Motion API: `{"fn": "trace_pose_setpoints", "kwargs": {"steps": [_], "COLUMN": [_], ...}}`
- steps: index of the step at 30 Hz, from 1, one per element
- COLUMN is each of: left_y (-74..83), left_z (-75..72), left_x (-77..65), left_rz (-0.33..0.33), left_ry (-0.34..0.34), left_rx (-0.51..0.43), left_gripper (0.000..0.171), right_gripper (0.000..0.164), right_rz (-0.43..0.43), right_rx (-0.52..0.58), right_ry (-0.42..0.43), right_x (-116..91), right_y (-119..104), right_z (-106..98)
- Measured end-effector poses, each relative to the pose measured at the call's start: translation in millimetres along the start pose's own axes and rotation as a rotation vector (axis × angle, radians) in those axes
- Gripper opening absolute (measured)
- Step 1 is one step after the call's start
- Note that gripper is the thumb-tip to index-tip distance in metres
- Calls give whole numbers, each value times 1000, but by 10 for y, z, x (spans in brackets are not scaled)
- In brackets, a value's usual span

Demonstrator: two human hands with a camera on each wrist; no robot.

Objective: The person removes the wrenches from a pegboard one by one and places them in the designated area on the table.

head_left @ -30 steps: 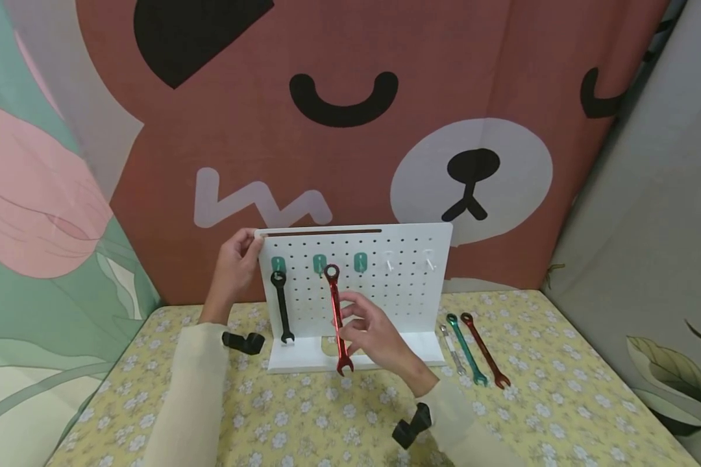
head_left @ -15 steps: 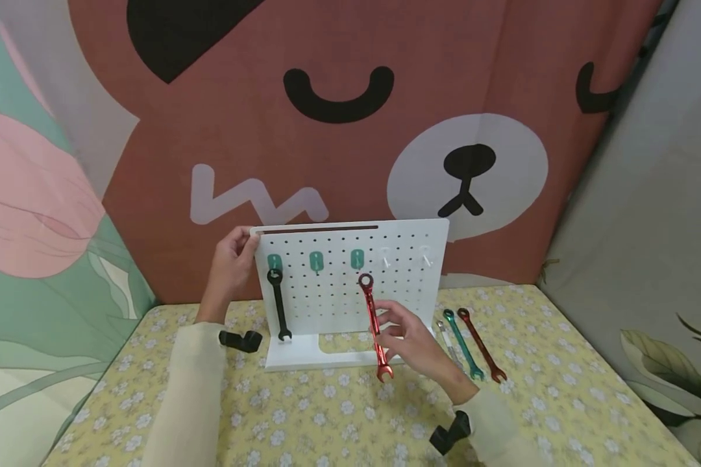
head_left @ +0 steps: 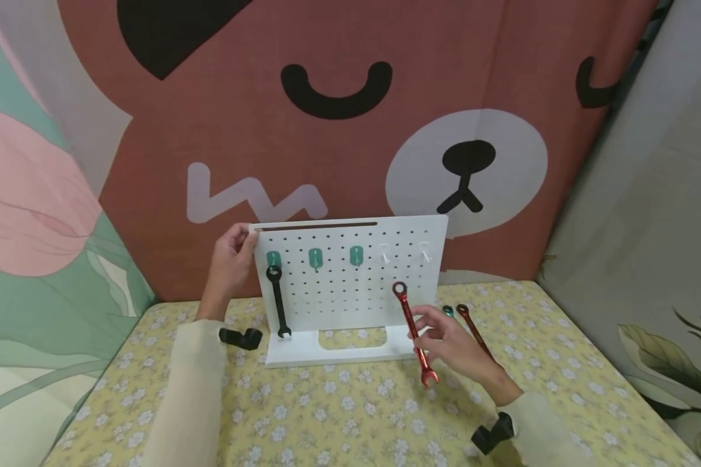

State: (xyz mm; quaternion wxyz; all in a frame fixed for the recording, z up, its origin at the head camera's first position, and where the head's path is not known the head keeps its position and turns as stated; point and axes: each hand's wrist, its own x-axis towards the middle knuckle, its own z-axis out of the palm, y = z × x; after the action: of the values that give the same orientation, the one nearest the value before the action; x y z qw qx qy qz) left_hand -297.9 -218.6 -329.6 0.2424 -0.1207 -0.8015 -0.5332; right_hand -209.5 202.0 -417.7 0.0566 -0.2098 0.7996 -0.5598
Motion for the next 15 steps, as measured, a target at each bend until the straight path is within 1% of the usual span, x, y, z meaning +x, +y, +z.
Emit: {"fn": "trace_pose_setpoints", "kwargs": {"steps": [5,15], "left_y": [5,22], "left_z": [-1,-20], "left_x": [-9,-11], "left_rz": [-2,-17], "left_ry": [2,-7], "left_rx": [20,15], "left_gripper": [35,35], "right_gripper": [46,47], "right_rz": [16,110], "right_rx": [-21,-51], "right_ry": [7,76], "right_x": [-104,-279], "right_y": [100,321], "right_z": [-132,-500]}}
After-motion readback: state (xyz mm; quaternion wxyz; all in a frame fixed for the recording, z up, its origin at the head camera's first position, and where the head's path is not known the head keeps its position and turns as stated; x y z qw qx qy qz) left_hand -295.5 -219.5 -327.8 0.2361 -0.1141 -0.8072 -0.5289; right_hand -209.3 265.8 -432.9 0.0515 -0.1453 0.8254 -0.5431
